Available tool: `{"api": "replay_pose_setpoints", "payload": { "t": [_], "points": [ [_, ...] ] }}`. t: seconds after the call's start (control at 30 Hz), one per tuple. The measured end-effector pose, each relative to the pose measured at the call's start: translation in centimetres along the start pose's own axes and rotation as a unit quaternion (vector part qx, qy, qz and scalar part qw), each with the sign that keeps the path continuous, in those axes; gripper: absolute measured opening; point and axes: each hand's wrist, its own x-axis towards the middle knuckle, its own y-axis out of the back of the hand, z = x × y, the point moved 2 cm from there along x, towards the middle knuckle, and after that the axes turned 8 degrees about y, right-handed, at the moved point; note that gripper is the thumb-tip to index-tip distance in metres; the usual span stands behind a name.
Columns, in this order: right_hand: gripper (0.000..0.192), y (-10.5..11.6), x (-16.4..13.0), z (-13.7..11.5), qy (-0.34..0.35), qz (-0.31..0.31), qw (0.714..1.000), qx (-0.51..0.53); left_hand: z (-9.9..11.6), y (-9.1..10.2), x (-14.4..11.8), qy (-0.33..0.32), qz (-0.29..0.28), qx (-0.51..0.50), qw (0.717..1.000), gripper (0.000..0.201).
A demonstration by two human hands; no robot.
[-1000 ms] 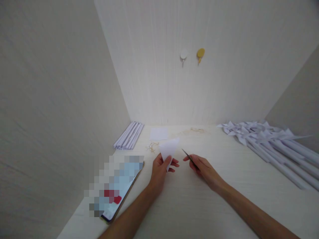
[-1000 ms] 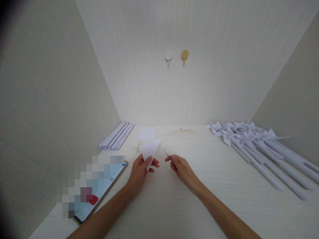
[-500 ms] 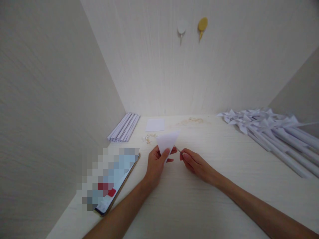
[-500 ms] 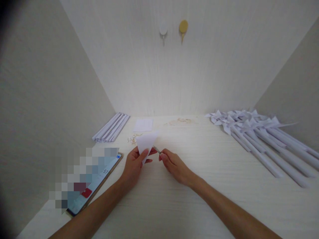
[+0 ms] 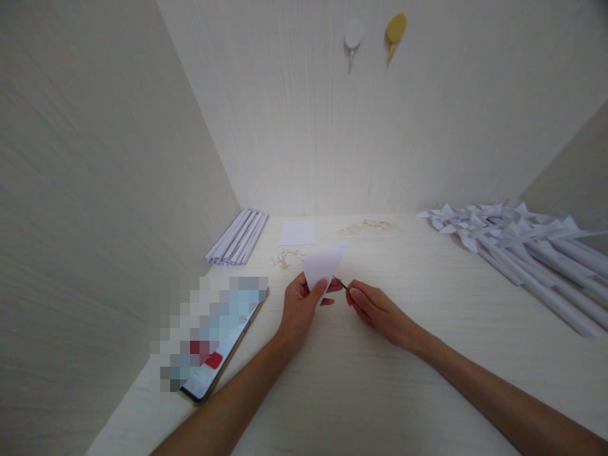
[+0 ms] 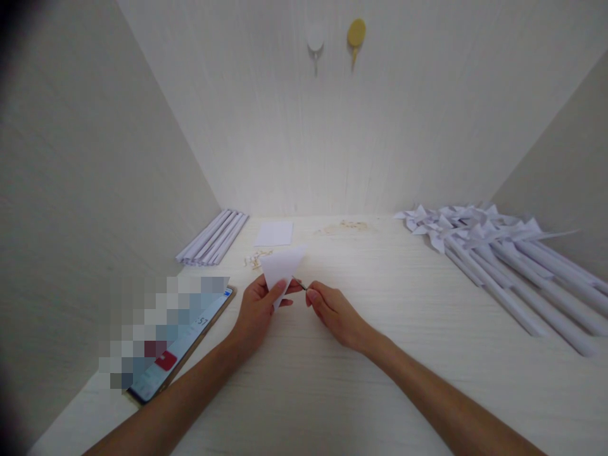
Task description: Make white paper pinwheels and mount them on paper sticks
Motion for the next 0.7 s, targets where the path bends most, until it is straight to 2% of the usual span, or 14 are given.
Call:
{"api": "replay_pose_setpoints", "payload": {
  "t": [0.43,0.7],
  "points": [
    [0.032,-0.03,0.03,0.01,0.008,-0.002,1.0,-0.012,-0.17,0.05,0.11,-0.01,-0.007,-0.009,1.0,0.021],
    [0.033,0.02,0.0,-0.22,0.005,-0.003,1.0,-0.025,0.06,-0.01,-0.01,0.005,0.003,-0.009,1.0,0.022]
  ]
}}
